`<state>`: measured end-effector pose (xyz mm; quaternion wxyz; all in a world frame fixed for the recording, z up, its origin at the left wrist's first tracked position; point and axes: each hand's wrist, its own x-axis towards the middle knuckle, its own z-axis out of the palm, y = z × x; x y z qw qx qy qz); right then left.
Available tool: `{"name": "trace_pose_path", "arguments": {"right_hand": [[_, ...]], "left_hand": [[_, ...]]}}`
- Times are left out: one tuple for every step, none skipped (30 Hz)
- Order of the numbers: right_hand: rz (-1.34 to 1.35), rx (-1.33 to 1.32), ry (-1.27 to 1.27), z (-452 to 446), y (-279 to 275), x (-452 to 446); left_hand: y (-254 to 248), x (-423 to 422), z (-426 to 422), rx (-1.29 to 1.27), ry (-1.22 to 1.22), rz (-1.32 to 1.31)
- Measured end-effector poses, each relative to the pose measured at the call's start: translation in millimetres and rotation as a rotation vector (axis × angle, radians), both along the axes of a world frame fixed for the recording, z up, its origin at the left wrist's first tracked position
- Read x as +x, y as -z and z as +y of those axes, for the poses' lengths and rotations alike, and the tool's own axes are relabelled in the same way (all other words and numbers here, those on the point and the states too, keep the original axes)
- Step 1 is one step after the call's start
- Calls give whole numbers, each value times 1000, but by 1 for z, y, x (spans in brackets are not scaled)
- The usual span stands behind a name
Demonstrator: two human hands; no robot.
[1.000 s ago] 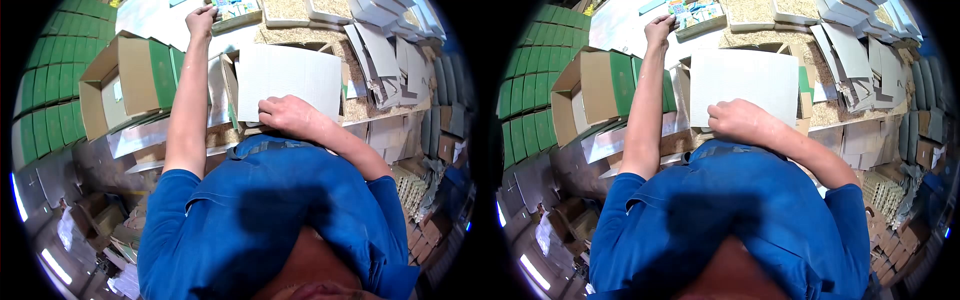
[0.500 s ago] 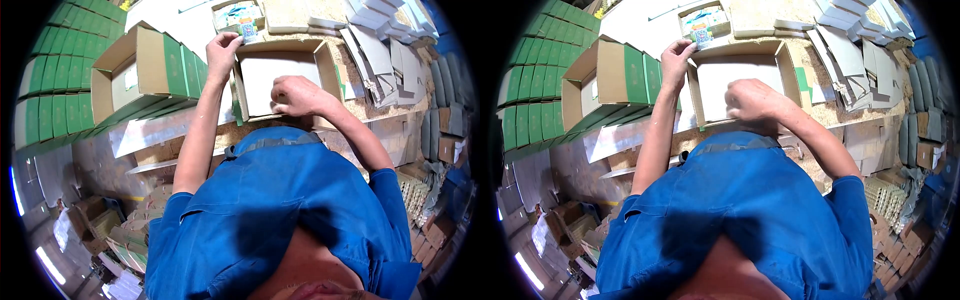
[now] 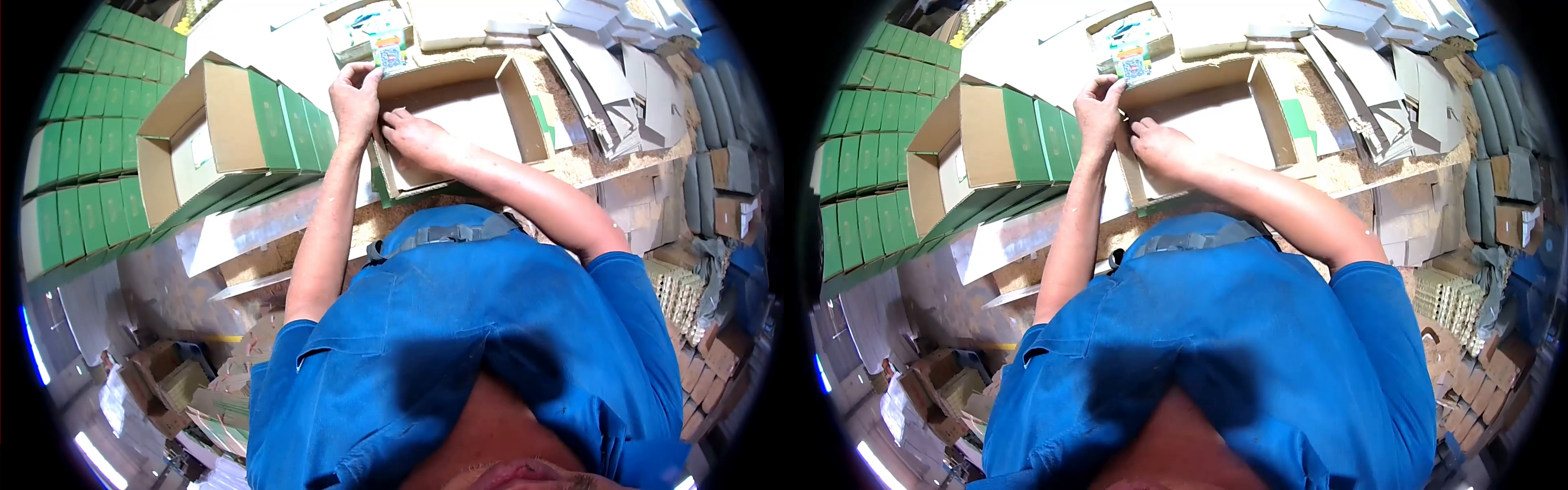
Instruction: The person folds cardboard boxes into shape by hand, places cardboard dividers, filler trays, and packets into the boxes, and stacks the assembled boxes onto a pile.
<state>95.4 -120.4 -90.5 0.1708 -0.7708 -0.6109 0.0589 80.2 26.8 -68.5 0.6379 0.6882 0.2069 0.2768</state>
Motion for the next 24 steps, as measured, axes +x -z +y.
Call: {"name": "trace_pose_path", "arguments": {"right_hand": [[5,-21,-15,3,-2,6],[53,-58,-50,5,-4,15],[98,-93,-83,7,-13,22],[188,-206,-81,6,-28,29],[182,-205,-69,3,-31,32],[378,-219,-17,0,-32,36],[578,-234,30,-5,-33,37],[593,-203,19,-18,-38,37],[508,-77,14,-36,-32,35],[386,-25,4,-54,-29,35],[529,-161,85,-72,-68,29],[621,-116,145,-96,-71,27],[718,-72,157,-121,-79,28],[796,-49,121,-144,-92,32],[943,20,162,-166,-99,35],[1126,162,214,-188,-99,38],[1177,230,321,-205,-107,42],[1128,337,442,-221,-107,48],[1076,443,566,-237,-104,55],[1095,594,720,-249,-90,63],[1102,749,867,-257,-74,73],[996,686,988,-260,-63,79],[884,587,975,-264,-49,84],[1057,627,981,-262,-29,87]], "left_hand": [[-1,1,1,12,-4,20],[4,3,5,27,7,-7],[-3,4,5,77,11,1],[-9,6,5,85,21,-31],[-15,4,5,92,28,-61],[-30,0,2,179,19,-66],[-43,-7,0,243,37,-119],[-58,-15,-4,405,75,-128],[-71,-24,-6,568,113,-138],[-82,-33,-12,641,195,-137],[-87,-39,-18,715,277,-136],[-83,-43,-22,880,373,-114],[-73,-44,-25,983,501,-98],[-62,-46,-30,1069,595,67],[-55,-48,-38,1150,691,235],[-54,-52,-48,1209,758,466],[-51,-55,-50,1344,829,542],[-58,-55,-51,1239,813,462],[-65,-56,-52,1132,801,386],[-66,-58,-51,1066,709,234],[-68,-59,-50,997,609,83],[-80,-63,-52,1024,455,83],[-77,-69,-48,978,312,112],[-64,-71,-37,849,188,110]]}}
